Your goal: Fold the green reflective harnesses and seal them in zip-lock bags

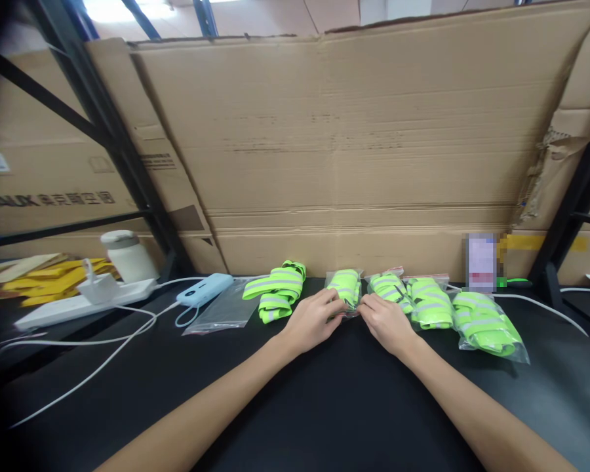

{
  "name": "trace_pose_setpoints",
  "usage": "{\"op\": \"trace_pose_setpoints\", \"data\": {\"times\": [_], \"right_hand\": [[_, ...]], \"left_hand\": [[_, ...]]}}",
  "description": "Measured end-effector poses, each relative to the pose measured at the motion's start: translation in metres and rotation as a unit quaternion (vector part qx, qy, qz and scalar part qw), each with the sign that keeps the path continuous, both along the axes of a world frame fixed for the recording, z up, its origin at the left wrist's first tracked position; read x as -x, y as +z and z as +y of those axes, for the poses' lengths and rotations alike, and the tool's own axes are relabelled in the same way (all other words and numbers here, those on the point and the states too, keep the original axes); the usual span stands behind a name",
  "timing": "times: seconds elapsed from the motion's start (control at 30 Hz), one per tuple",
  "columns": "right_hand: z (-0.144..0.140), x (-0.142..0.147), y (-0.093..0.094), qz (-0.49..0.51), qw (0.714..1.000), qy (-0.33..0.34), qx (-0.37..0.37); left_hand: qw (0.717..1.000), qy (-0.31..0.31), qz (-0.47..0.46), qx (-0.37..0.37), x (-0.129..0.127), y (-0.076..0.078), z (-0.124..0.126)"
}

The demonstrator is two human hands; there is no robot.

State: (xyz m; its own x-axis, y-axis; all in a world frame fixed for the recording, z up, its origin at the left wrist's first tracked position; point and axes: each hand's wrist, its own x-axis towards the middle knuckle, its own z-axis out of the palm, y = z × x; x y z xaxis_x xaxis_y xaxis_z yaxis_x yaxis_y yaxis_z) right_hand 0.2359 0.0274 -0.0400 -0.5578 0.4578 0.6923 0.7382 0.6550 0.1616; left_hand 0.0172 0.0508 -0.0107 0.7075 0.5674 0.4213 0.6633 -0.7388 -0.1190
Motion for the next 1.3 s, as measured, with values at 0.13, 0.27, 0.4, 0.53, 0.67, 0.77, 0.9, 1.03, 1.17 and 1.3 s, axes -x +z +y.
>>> {"op": "trace_pose_setpoints", "data": {"times": [0.13,0.27,0.4,0.53,0.67,0.77,0.9,1.03,1.17,1.3], "right_hand": [[-0.001,0.001,0.001,0.004,1.000,0.001,-0.004],[-0.001,0.000,0.000,0.013,1.000,-0.007,-0.010],[0.002,-0.003,-0.002,0.017,1.000,-0.007,-0.008],[0.004,-0.006,-0.004,0.016,1.000,0.004,0.001],[0.003,-0.007,-0.003,0.015,1.000,0.013,0.012],[0.002,-0.005,-0.001,0.015,1.000,0.010,0.014],[-0.001,-0.001,0.001,0.013,1.000,-0.001,0.008],[-0.001,0.001,0.000,-0.005,1.000,0.006,0.006],[0.000,0.001,-0.003,-0.018,1.000,0.009,0.011],[0.000,0.002,-0.003,-0.024,0.999,0.012,0.018]], "left_hand": [[0.999,-0.036,0.009,-0.038,-0.001,-0.002,0.000],[0.997,-0.058,0.011,-0.045,-0.001,-0.002,0.000],[0.999,-0.048,0.016,-0.004,-0.004,0.002,-0.002],[0.998,-0.027,0.022,0.042,-0.005,0.003,-0.003],[0.998,-0.017,0.024,0.061,-0.002,0.002,-0.001],[0.998,-0.035,0.015,0.057,0.000,0.003,-0.002],[0.998,-0.055,0.000,0.044,0.000,0.006,-0.004],[0.997,-0.062,0.006,0.041,-0.002,0.006,-0.006],[0.997,-0.055,0.009,0.057,-0.005,0.003,-0.007],[0.996,-0.047,0.004,0.075,-0.007,0.002,-0.010]]}}
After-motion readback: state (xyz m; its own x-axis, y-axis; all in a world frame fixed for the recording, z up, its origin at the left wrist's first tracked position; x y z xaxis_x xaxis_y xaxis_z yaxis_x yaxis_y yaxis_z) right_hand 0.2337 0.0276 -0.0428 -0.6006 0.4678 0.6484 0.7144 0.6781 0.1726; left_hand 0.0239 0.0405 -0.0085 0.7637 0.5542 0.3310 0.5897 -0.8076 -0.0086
